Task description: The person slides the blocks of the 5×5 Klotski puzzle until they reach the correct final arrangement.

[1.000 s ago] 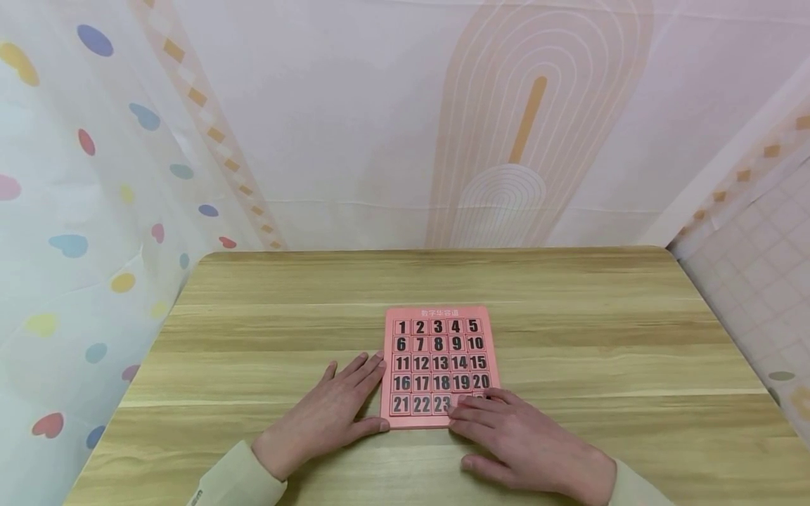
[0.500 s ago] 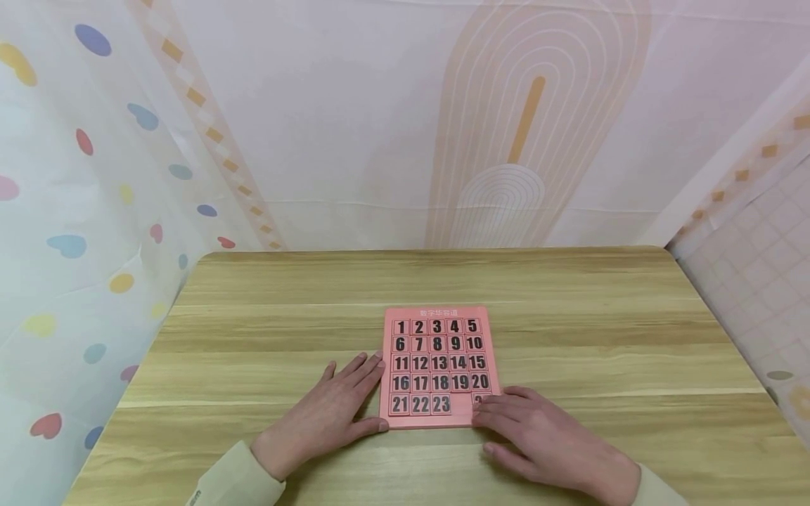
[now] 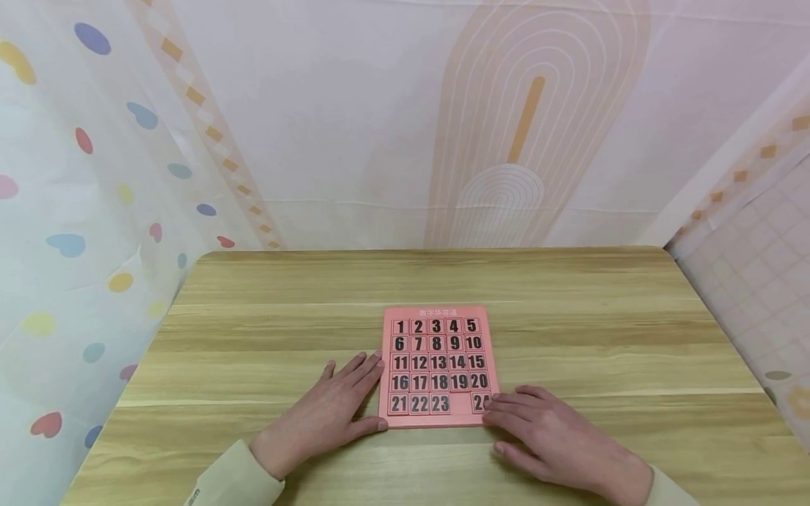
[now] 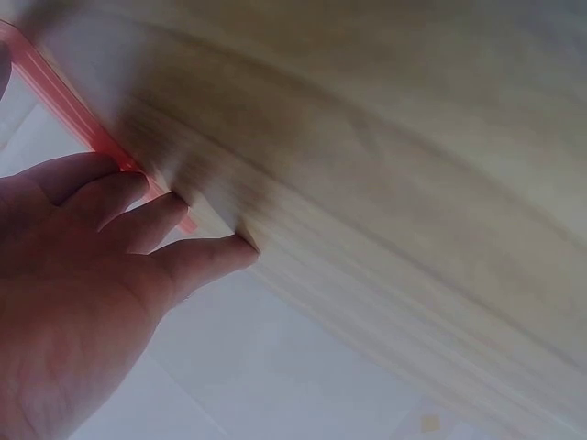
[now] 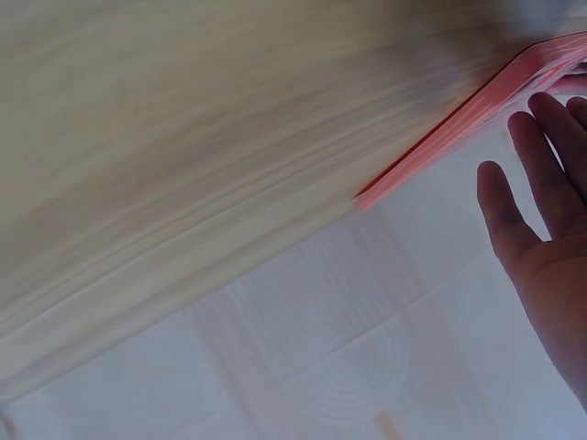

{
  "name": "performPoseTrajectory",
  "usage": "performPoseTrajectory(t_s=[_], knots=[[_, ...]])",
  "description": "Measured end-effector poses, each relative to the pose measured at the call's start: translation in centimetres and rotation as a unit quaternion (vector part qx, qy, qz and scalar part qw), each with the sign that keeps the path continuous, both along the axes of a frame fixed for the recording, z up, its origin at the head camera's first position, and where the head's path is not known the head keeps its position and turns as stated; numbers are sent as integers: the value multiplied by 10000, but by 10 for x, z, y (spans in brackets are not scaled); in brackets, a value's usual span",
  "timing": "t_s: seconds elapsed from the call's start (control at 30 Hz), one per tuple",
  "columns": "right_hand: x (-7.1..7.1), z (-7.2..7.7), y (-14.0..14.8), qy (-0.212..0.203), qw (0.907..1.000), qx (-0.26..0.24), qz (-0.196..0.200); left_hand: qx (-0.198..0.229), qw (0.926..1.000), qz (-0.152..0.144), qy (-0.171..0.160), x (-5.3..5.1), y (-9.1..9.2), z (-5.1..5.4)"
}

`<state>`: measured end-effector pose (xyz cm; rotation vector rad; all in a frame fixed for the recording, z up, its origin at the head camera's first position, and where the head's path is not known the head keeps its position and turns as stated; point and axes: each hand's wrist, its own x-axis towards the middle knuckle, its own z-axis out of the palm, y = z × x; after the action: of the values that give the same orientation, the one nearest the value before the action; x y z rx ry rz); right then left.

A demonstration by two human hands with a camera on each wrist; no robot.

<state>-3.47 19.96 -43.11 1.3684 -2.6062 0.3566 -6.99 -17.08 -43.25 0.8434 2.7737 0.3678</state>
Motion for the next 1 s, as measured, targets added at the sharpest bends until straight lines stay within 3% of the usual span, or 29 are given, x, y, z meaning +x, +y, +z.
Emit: performPoseTrajectory(t_s=[0.63,1.0], knots=[[2,-1,-3,-188,9993,301,-71,33,10000,-30,44,-1,0,-1],[2,-4,-6,-24,9996,265,23,13,10000,1,4,0,0,-1]])
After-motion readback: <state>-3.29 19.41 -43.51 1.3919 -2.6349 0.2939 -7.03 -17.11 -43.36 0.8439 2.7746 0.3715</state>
